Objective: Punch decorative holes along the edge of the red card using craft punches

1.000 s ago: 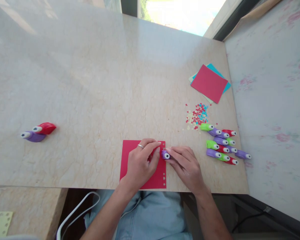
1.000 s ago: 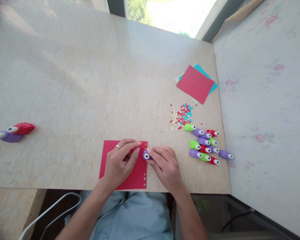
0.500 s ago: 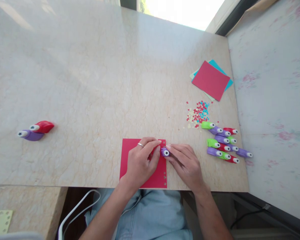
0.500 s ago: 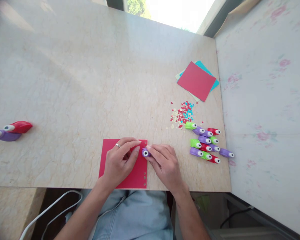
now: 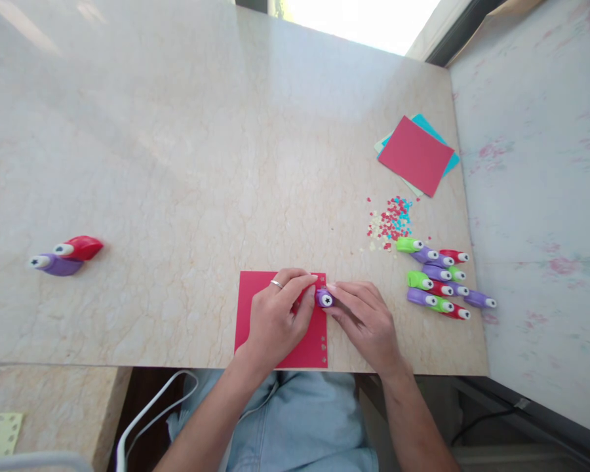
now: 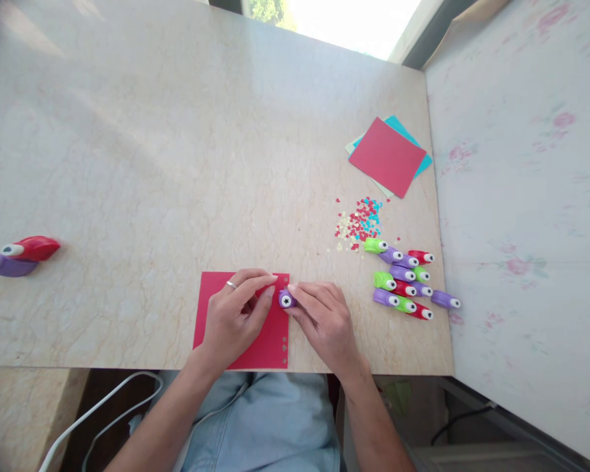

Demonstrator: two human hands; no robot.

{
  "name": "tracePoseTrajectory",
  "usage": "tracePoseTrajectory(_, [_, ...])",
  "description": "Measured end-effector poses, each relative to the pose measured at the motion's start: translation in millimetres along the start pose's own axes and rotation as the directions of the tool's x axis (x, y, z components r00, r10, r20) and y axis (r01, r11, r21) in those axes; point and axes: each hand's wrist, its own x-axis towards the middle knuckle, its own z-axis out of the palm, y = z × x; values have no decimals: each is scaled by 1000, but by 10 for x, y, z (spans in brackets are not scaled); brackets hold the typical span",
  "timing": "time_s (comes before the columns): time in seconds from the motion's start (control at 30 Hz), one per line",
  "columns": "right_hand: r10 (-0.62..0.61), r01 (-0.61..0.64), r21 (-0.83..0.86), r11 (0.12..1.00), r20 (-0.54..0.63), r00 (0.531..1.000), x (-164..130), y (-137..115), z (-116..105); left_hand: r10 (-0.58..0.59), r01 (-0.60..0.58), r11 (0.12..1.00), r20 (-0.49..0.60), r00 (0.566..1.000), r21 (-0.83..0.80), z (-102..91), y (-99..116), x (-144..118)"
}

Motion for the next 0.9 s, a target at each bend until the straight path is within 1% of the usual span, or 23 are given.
tracePoseTrajectory(0.17, [25,-25,9,1000,-10,1000,-23,10,-5,5,-5,1000,-2,1000,2,1,-2,-1])
tracePoseTrajectory(0.27, [79,-78,69,995,-23,997,-51,14,-12,8,-8,1000,-2,1000,-4,3,-4,-1])
tracePoseTrajectory(0.4, [224,-207,215,954,-56,973,-83,-10,-12,5,-5,1000,-12,1000,-28,7,-5,-3])
tracePoseTrajectory(0.47, [332,-293,284,913,-99,938,-80,-43,-24,-3,2,999,-13,1000,-35,8,-4,-4])
tracePoseTrajectory(0.5, [390,-345,309,886,-98,915,-71,-64,-38,-9,8,999,-15,1000,-38,9,-3,-5])
tracePoseTrajectory(0.53, [443,-398,324,858,-74,894,-57,-85,-58,-16,16,999,-17,1000,-45,9,-4,-6])
tracePoseTrajectory(0.57, [484,-450,327,831,-25,875,-39,-105,-83,-25,24,998,-20,999,-57,9,-5,-6])
tracePoseTrajectory(0.6, [510,-495,319,808,41,859,-16,-122,-113,-33,31,997,-26,999,-74,10,-6,-6])
tracePoseTrajectory(0.67, [522,-550,287,784,174,835,36,-147,-174,-45,39,992,-44,998,-117,13,-12,-7])
tracePoseTrajectory(0.8, [526,-610,243,755,333,783,164,-156,-267,-60,43,979,-79,995,-198,19,-27,-6])
tracePoseTrajectory(0.9, [501,-611,180,771,421,756,254,-140,-295,-89,61,968,-106,990,-242,21,-34,-5])
